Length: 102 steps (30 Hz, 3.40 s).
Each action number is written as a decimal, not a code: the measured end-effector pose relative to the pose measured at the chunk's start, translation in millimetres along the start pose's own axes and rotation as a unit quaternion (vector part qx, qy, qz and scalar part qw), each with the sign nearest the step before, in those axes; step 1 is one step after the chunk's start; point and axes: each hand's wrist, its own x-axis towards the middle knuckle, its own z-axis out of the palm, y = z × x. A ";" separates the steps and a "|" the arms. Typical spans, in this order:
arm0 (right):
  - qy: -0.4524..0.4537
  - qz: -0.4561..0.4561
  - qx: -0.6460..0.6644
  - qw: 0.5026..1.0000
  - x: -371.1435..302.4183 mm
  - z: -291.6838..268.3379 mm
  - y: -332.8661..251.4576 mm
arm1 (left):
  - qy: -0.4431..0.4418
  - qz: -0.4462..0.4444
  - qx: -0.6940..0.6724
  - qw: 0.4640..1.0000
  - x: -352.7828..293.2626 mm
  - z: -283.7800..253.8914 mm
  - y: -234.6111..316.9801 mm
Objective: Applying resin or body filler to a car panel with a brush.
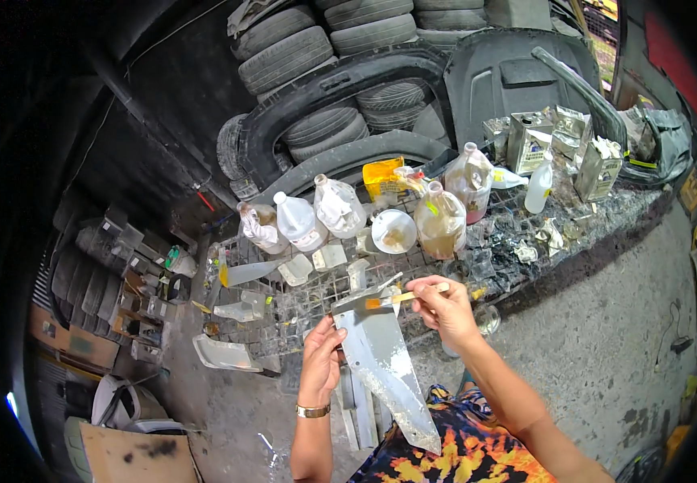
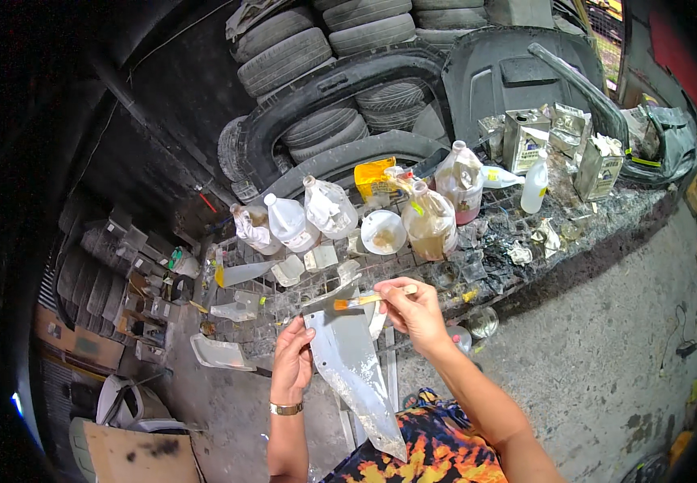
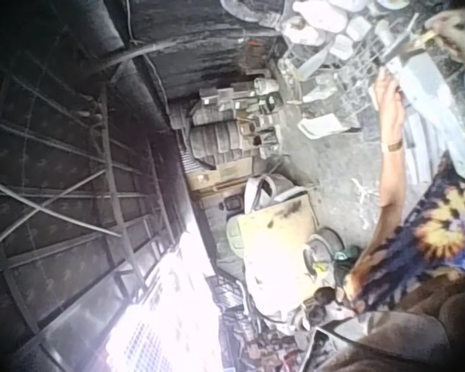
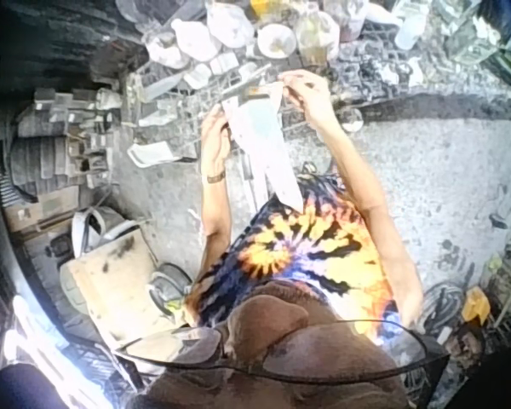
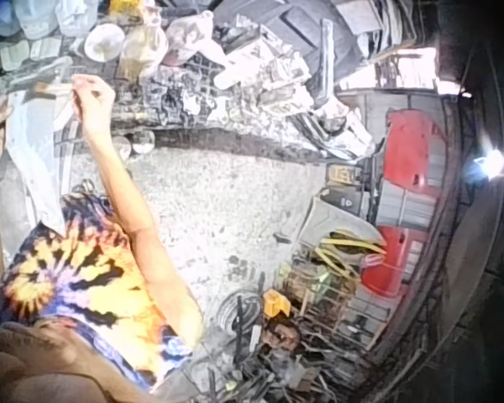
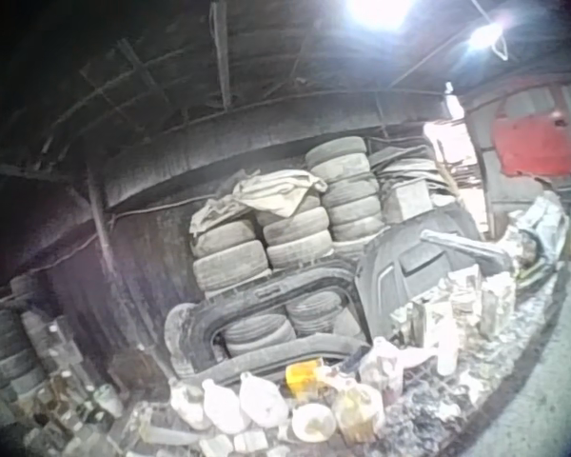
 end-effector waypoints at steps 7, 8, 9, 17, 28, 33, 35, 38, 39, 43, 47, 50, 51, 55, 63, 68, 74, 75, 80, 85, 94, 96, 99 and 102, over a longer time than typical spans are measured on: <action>0.065 -0.098 -0.082 0.990 15.6 -13.0 15.5 | 0.021 0.010 0.008 1.000 2.4 14.9 3.2; 0.064 -0.097 -0.082 0.990 13.7 -17.6 13.6 | 0.023 0.010 0.007 1.000 2.1 12.9 2.8; 0.088 -0.112 -0.114 0.983 10.4 -21.4 9.9 | 0.023 0.009 0.007 1.000 2.1 9.9 2.2; -0.051 -0.282 -0.367 0.885 -20.5 -16.4 -21.7 | 0.018 0.001 0.005 1.000 3.9 11.2 5.7; -0.158 -0.214 -0.448 0.853 -46.7 -12.6 -46.2 | 0.024 0.006 0.003 1.000 7.6 10.4 2.5; -0.116 -0.282 -0.454 0.837 -29.1 2.7 -47.6 | 0.001 0.001 0.012 1.000 10.5 2.6 -2.9; -0.110 -0.296 -0.451 0.835 -16.7 3.0 -32.8 | -0.015 -0.003 0.011 1.000 10.6 3.6 -2.7; -0.119 -0.281 -0.457 0.836 -19.1 3.6 -30.6 | -0.020 -0.003 0.014 1.000 7.9 11.0 0.7; -0.132 -0.251 -0.466 0.838 -22.3 4.2 -31.9 | -0.012 -0.002 0.020 1.000 7.2 13.6 1.7; -0.142 -0.250 -0.480 0.829 -34.6 -1.4 -35.8 | -0.004 0.007 0.032 0.999 7.2 16.4 -4.4; -0.183 -0.224 -0.478 0.829 -53.8 -4.4 -43.0 | 0.001 0.010 0.039 0.999 10.0 13.4 -6.0; -0.207 -0.216 -0.487 0.821 -70.9 -8.8 -49.4 | -0.008 0.003 0.040 0.999 13.9 11.2 -4.4; -0.215 -0.210 -0.494 0.816 -76.0 -10.6 -50.7 | -0.010 0.004 0.039 0.999 15.3 10.9 -4.9; -0.248 -0.189 -0.477 0.822 -87.1 -21.8 -63.4 | -0.010 0.010 0.038 0.999 19.6 17.5 -3.0; -0.215 -0.043 -0.359 0.907 -37.5 -34.3 -69.7 | -0.025 0.015 0.051 0.998 22.2 30.9 -3.7; -0.156 -0.082 -0.346 0.922 -8.9 -33.5 -62.9 | -0.019 0.015 0.049 0.998 20.7 34.5 -6.4; -0.079 -0.133 -0.270 0.950 24.8 -43.4 -56.2 | -0.037 0.011 0.025 0.999 25.4 39.2 -8.4; -0.071 -0.128 -0.264 0.953 29.4 -45.7 -57.3 | -0.042 0.009 0.028 0.999 26.4 38.8 -9.2; 0.031 -0.153 -0.232 0.960 48.0 -77.3 -52.3 | -0.038 0.005 0.017 0.999 30.6 48.3 -10.5; 0.017 -0.078 -0.138 0.987 27.9 -66.4 -60.4 | -0.001 0.017 0.038 0.999 36.7 55.1 -14.4; 0.026 -0.095 -0.126 0.987 59.8 -79.4 -46.7 | 0.018 0.032 0.046 0.998 40.2 78.2 -20.3; 0.043 -0.117 -0.157 0.980 55.8 -94.1 -55.5 | 0.021 0.033 0.071 0.997 40.0 81.2 -22.0; -0.035 -0.197 -0.263 0.944 36.6 -94.4 -72.4 | 0.035 0.043 0.050 0.997 37.4 88.7 -22.1; -0.156 -0.292 -0.358 0.873 24.2 -81.4 -88.2 | 0.042 0.039 0.039 0.998 38.2 88.2 -25.4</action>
